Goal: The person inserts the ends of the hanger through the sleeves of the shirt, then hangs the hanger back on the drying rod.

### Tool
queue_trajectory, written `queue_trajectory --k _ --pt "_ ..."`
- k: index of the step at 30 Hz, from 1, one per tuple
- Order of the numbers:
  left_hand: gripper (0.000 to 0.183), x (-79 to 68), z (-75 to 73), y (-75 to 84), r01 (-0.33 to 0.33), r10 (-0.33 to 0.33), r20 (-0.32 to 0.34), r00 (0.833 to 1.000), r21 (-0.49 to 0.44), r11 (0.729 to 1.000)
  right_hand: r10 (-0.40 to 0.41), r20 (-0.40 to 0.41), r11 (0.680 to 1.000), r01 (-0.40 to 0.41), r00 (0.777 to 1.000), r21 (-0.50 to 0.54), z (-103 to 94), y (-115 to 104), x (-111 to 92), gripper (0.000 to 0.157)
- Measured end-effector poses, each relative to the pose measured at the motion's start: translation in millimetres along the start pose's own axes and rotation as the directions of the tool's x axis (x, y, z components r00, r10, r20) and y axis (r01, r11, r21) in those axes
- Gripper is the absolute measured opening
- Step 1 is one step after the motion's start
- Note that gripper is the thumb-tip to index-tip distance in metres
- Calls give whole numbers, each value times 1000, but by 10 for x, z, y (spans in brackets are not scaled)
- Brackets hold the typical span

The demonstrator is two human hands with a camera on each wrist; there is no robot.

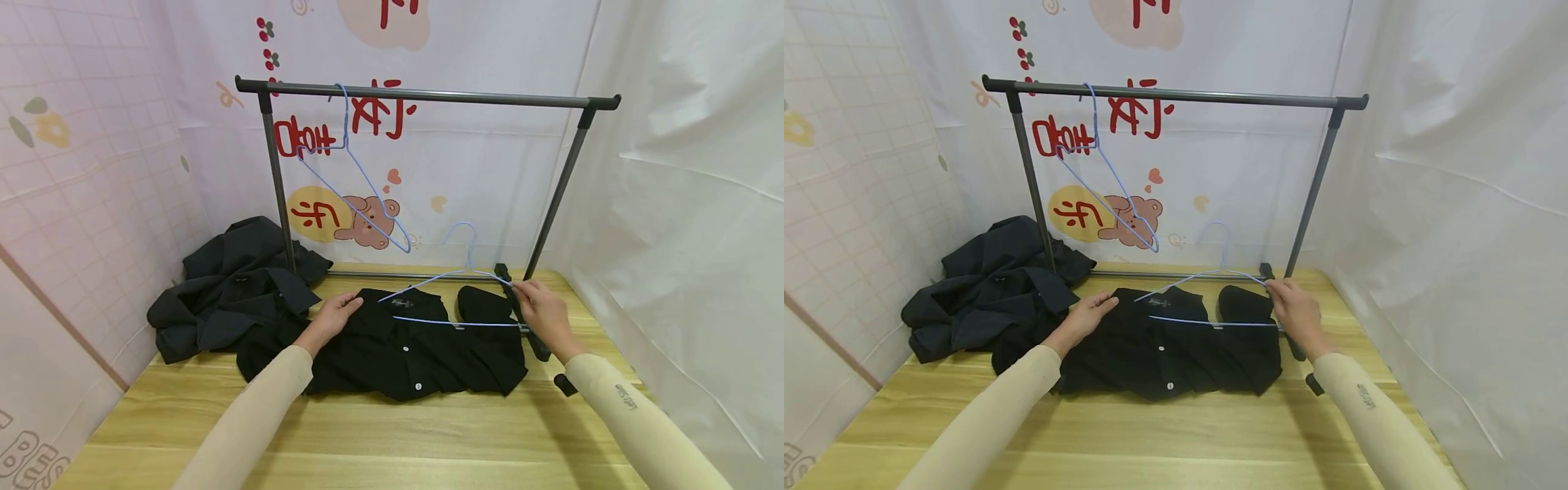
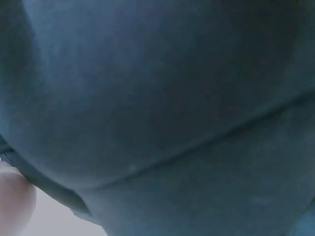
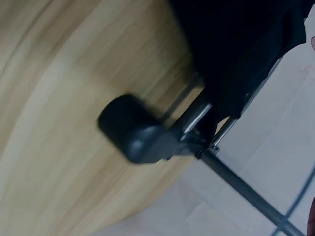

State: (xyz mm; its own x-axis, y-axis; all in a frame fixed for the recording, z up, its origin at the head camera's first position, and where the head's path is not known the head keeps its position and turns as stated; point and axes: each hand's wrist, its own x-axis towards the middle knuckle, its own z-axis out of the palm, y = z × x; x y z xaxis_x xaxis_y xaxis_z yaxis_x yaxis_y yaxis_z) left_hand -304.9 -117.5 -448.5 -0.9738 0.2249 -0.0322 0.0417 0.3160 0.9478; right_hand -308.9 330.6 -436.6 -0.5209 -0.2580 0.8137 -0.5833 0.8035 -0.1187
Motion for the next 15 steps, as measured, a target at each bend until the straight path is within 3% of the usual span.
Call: queue_trajectory --k 4,11,15 --pt "53 29 -3 21 -6 7 26 1000 -23 1000 43 56 995 -47 998 84 71 -104 72 15" --pt "53 17 95 213 -66 70 63 996 -64 996 31 188 981 -66 982 185 214 -342 157 15" --pt "47 4 128 282 -104 104 84 991 -8 995 29 214 977 -73 976 200 241 -453 175 14"
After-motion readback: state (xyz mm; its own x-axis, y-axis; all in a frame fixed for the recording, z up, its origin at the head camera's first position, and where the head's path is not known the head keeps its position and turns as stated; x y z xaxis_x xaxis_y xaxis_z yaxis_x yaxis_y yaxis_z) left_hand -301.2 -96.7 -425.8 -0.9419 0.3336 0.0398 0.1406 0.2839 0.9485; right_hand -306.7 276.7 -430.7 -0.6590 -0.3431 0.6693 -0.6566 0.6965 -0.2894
